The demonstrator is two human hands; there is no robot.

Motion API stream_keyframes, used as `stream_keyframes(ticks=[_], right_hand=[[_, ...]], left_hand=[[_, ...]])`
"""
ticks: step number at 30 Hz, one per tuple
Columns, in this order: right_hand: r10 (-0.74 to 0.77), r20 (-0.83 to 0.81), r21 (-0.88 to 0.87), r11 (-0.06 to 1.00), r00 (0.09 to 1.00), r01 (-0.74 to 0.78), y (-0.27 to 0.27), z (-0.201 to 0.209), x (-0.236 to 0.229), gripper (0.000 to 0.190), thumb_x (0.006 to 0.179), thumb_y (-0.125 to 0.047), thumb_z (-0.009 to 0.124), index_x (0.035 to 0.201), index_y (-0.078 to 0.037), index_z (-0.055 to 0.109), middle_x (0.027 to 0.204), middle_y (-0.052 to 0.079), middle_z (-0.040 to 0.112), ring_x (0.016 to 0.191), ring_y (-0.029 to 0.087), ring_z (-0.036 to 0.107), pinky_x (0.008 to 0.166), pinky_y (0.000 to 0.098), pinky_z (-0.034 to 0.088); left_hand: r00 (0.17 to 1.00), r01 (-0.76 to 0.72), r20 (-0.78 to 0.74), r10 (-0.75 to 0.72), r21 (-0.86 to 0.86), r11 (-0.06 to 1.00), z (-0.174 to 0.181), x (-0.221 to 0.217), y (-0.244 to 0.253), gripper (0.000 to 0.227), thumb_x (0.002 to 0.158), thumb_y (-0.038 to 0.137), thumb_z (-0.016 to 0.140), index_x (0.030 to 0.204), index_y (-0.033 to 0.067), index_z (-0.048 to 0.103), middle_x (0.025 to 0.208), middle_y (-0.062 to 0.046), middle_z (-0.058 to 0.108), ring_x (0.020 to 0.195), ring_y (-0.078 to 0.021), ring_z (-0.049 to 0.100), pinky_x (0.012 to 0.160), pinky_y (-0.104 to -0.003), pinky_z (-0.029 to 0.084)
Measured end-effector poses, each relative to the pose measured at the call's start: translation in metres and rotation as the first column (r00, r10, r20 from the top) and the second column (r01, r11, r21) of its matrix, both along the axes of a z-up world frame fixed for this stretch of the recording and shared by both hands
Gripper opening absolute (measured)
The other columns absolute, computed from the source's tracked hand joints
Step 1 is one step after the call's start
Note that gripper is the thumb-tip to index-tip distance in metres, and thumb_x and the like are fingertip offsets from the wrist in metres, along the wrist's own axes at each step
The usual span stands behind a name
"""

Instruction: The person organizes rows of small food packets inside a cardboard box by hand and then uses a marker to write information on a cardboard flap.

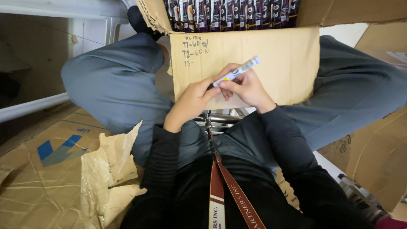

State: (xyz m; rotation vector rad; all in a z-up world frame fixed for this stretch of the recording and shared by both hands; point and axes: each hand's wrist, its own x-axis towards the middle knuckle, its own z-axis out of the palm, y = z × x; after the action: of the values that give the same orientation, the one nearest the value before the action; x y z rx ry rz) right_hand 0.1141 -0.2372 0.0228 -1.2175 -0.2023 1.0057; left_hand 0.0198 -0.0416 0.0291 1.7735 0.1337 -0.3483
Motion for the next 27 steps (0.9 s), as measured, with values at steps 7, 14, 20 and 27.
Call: stream_keyframes(ticks=[7, 14, 20, 27], right_hand=[[0.013, -0.014, -0.045, 0.999, 1.0, -0.013, 0.002, -0.013, 0.003, 0.02, 0.1, -0.015, 0.071, 0.112, 0.0, 0.065, 0.079, 0.004, 0.066, 0.063, 0.009, 0.061, 0.058, 0.023, 0.046], [-0.126, 0.229, 0.09, 0.99, 0.965, 0.108, -0.027, 0.014, 0.019, 0.031, 0.098, -0.018, 0.075, 0.123, -0.001, 0.07, 0.087, 0.001, 0.066, 0.075, 0.009, 0.063, 0.068, 0.0229, 0.052], [-0.125, 0.146, 0.123, 0.987, 0.981, 0.108, -0.041, 0.043, 0.017, 0.028, 0.098, -0.008, 0.072, 0.124, 0.0, 0.067, 0.092, 0.001, 0.069, 0.079, 0.01, 0.066, 0.073, 0.0246, 0.056], [-0.185, 0.232, 0.156, 0.976, 0.955, 0.151, -0.042, 0.06, 0.013, 0.035, 0.095, -0.008, 0.074, 0.129, -0.005, 0.066, 0.094, -0.001, 0.065, 0.083, 0.007, 0.063, 0.074, 0.0251, 0.055]], left_hand=[[1.0, -0.009, 0.001, 0.009, -0.022, 1.0, -0.006, 0.003, -0.003, 0.028, 0.102, 0.024, 0.064, 0.119, 0.0012, 0.066, 0.087, -0.016, 0.071, 0.075, -0.0217, 0.068, 0.074, -0.034, 0.054], [0.998, -0.053, -0.029, 0.05, -0.125, 0.991, -0.009, -0.003, 0.009, 0.028, 0.097, 0.01, 0.07, 0.123, 0.0018, 0.066, 0.088, -0.002, 0.066, 0.078, -0.0088, 0.06, 0.071, -0.025, 0.052], [0.991, -0.127, 0.001, 0.132, -0.252, 0.959, 0.01, -0.012, 0.033, 0.027, 0.097, 0.002, 0.068, 0.124, 0.0008, 0.065, 0.097, 0.001, 0.064, 0.087, -0.0075, 0.06, 0.078, -0.025, 0.053], [0.992, -0.064, 0.093, 0.08, -0.168, 0.984, 0.048, 0.006, 0.015, 0.02, 0.103, 0.011, 0.065, 0.12, 0.0019, 0.069, 0.1, -0.005, 0.072, 0.087, -0.0097, 0.065, 0.081, -0.025, 0.053]])
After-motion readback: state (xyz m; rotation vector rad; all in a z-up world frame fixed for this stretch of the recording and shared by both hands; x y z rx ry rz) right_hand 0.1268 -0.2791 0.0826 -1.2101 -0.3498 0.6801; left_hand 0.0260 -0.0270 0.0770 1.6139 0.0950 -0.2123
